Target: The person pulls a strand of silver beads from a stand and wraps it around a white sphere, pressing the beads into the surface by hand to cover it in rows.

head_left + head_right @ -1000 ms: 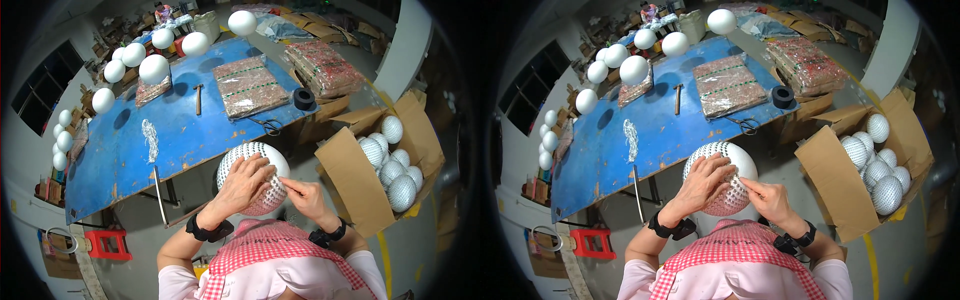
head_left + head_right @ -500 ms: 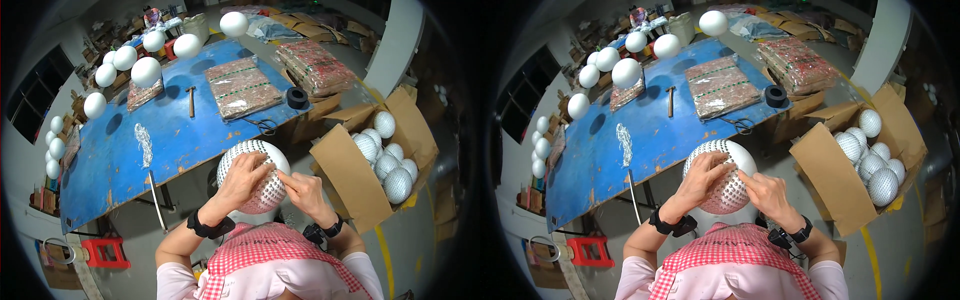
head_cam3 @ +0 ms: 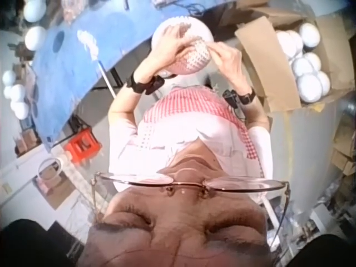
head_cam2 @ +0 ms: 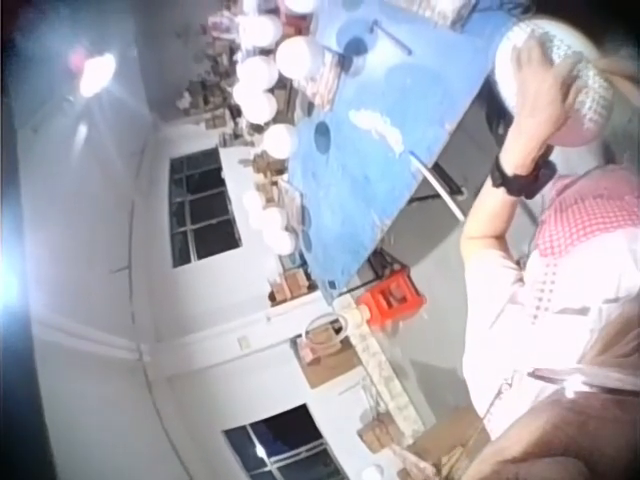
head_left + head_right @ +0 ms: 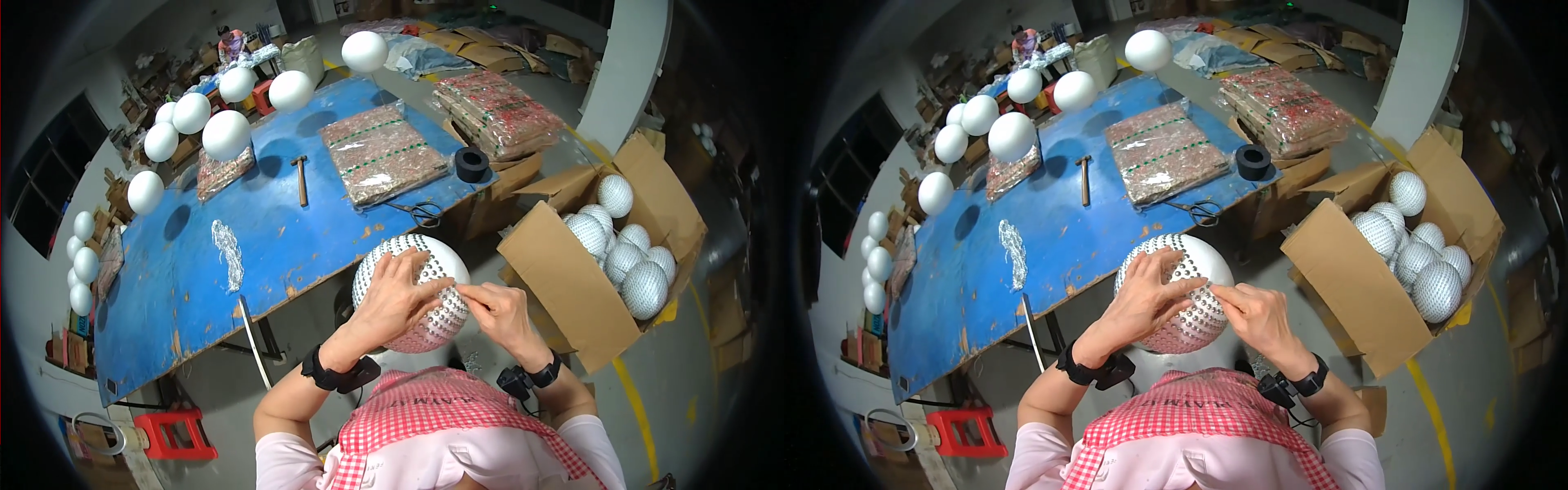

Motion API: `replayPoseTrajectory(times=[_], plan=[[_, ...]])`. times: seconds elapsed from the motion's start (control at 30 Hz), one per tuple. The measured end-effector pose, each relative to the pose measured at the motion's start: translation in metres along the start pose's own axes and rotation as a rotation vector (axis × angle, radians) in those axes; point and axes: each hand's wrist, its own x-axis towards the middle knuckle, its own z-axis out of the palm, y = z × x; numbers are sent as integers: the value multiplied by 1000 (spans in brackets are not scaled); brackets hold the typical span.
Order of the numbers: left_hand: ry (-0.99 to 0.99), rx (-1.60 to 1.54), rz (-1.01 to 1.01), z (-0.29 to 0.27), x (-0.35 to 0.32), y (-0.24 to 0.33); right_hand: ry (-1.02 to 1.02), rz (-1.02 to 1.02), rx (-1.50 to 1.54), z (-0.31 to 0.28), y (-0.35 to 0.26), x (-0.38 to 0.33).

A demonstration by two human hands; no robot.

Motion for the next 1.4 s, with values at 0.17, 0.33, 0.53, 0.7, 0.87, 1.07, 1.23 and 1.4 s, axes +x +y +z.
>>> replayPoseTrajectory(times=[0.17,0.33,0.53,0.7,0.87,1.07,1.23,1.4], plan=[[-35,92,-57,-2,-2,8,-1,-61,27,-2,1,5],[-64,131,-135,-5,0,18,-31,-121,60,-2,12,8],[-27,78,-264,7,0,32,-105,-50,222,-5,22,16],[18,276,-273,25,5,57,-78,-81,235,-2,39,5],[65,414,-287,45,3,68,-438,685,1213,-1,57,5],[97,381,-320,50,4,73,-492,748,1227,3,75,-2],[108,369,-323,48,0,71,-559,764,1168,8,87,-8],[127,374,-272,46,-7,73,-513,666,1155,8,89,-14]])
